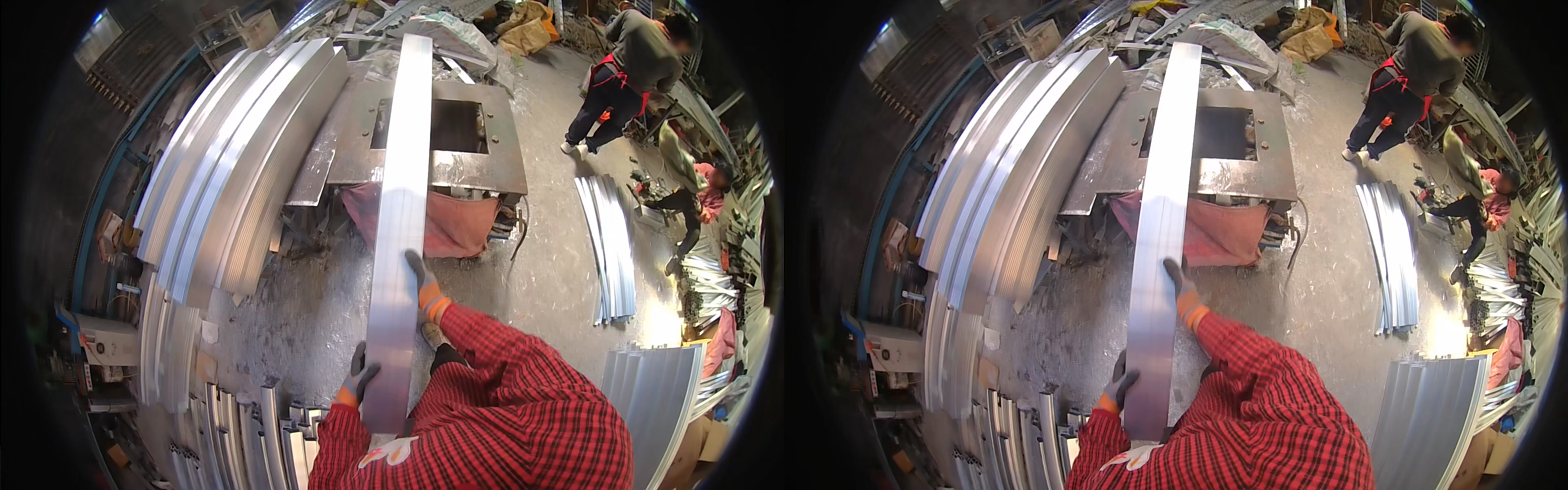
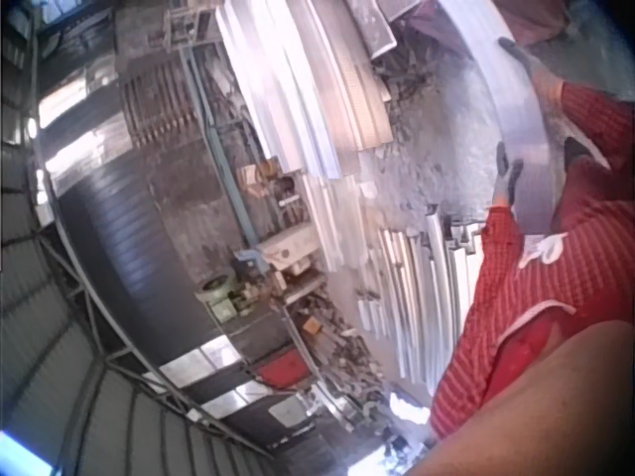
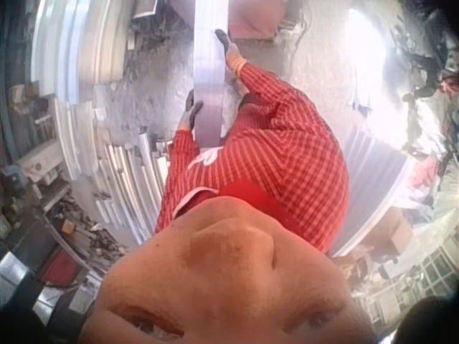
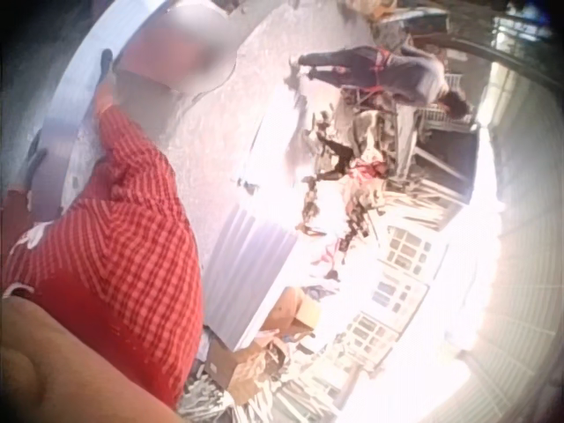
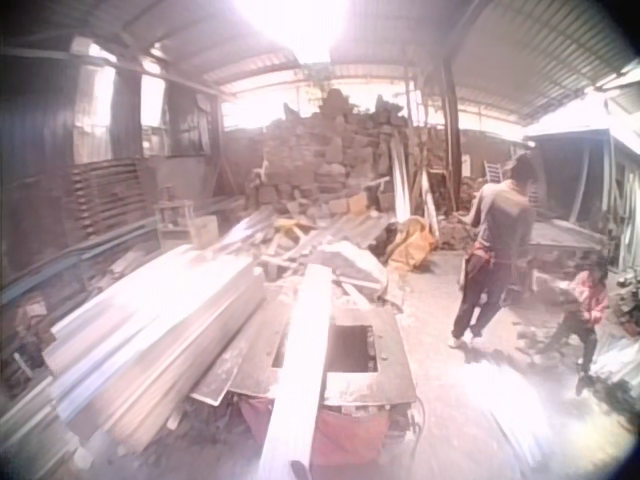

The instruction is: The person repeatedly picks up long, ribbed metal sheets from a pile, carries them across the workshop floor, and places them onto a stack. The person wears gloves and a red plaid shirt while performing this repetitive handling task.

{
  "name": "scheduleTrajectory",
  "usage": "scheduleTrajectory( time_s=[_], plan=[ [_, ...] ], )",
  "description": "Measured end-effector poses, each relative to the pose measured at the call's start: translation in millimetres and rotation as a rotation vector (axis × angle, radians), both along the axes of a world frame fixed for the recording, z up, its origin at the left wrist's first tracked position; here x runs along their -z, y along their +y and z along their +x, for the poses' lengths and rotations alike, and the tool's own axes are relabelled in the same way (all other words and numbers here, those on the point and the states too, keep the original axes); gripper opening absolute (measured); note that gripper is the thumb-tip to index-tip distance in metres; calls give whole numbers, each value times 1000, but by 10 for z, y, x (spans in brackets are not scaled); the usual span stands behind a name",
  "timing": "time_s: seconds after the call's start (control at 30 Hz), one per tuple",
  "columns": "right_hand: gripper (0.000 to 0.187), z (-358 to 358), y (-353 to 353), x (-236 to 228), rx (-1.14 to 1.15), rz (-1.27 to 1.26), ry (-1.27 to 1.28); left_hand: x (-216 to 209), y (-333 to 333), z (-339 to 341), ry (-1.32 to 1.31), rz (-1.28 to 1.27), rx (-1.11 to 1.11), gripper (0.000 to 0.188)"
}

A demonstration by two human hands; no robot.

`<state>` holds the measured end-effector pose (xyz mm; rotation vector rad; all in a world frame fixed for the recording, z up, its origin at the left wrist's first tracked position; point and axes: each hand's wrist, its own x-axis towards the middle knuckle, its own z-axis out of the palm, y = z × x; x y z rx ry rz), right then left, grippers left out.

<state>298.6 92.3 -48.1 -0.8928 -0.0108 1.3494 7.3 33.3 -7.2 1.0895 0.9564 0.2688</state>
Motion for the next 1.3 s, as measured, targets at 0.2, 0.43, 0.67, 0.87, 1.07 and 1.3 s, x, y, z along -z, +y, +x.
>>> scheduleTrajectory(
  time_s=[0.2,0.43,0.67,0.87,1.07,1.3],
  plan=[
    [56,1627,1592,-90,90,154,14,-584,1297,1593,-97,109,-53,69],
    [64,2201,2244,-568,96,82,-192,-563,1949,2134,-162,-54,-151,55],
    [80,1692,1839,58,148,2,-571,-390,1610,1454,-28,182,35,77],
    [56,157,534,-128,223,64,-480,-321,573,209,-11,150,100,86],
    [65,-1059,-812,253,73,-26,-578,79,-684,-1070,-70,-1,41,87],
    [69,-1831,-2002,3,-219,-147,-379,-46,-1797,-2106,-39,-173,-26,94]
  ],
)
